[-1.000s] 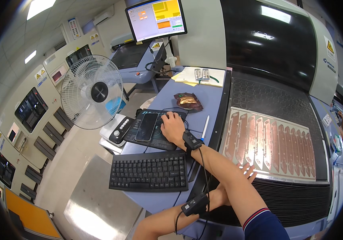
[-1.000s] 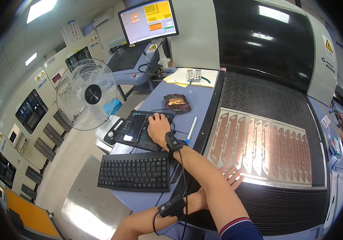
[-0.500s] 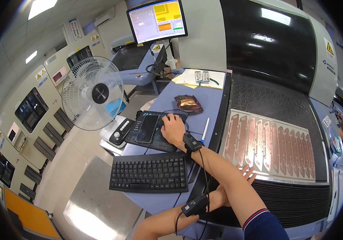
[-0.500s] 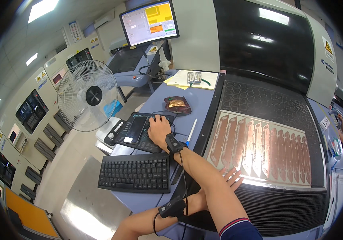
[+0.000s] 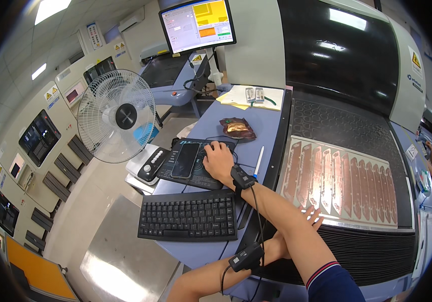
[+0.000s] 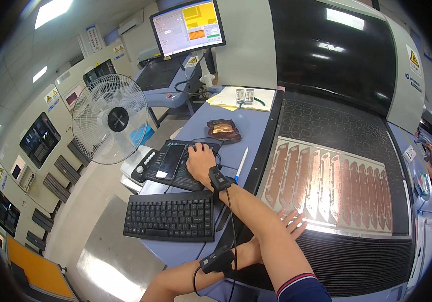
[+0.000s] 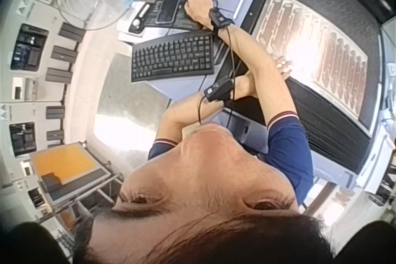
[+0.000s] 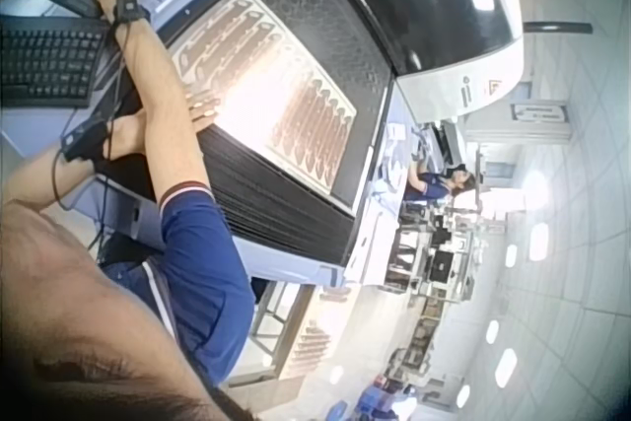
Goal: Inspecting and handling printed circuit board panels using an automated inspection machine and manual review.
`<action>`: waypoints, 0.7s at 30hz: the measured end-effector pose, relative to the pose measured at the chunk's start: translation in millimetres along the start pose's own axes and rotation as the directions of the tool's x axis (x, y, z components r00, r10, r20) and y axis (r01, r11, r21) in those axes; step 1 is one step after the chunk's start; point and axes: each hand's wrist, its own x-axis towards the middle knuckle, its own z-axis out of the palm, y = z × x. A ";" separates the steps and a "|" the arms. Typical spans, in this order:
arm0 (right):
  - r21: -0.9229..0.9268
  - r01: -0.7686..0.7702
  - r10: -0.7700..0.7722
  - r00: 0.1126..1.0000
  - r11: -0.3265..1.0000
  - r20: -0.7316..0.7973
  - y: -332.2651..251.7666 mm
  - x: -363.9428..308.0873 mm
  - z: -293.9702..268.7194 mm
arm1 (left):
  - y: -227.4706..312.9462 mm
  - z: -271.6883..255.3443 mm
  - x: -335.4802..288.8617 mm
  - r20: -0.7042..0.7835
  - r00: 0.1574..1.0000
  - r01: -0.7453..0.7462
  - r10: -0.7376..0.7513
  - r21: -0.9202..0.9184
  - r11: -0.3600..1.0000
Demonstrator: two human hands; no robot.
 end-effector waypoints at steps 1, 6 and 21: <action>-0.003 -0.001 0.001 1.000 1.000 -0.001 0.1 -0.2 0.2 | 0.0 0.6 -0.2 -0.012 1.000 -0.003 0.003 -0.003 1.000; 0.004 0.031 -0.031 0.999 0.999 -0.035 2.2 -0.2 4.0 | -0.4 1.0 0.2 -0.012 1.000 0.001 -0.001 -0.010 1.000; 0.004 -0.111 0.111 0.994 0.994 0.022 -2.9 3.6 -4.8 | -1.8 -2.4 -1.1 -0.045 0.999 -0.031 0.028 -0.051 0.998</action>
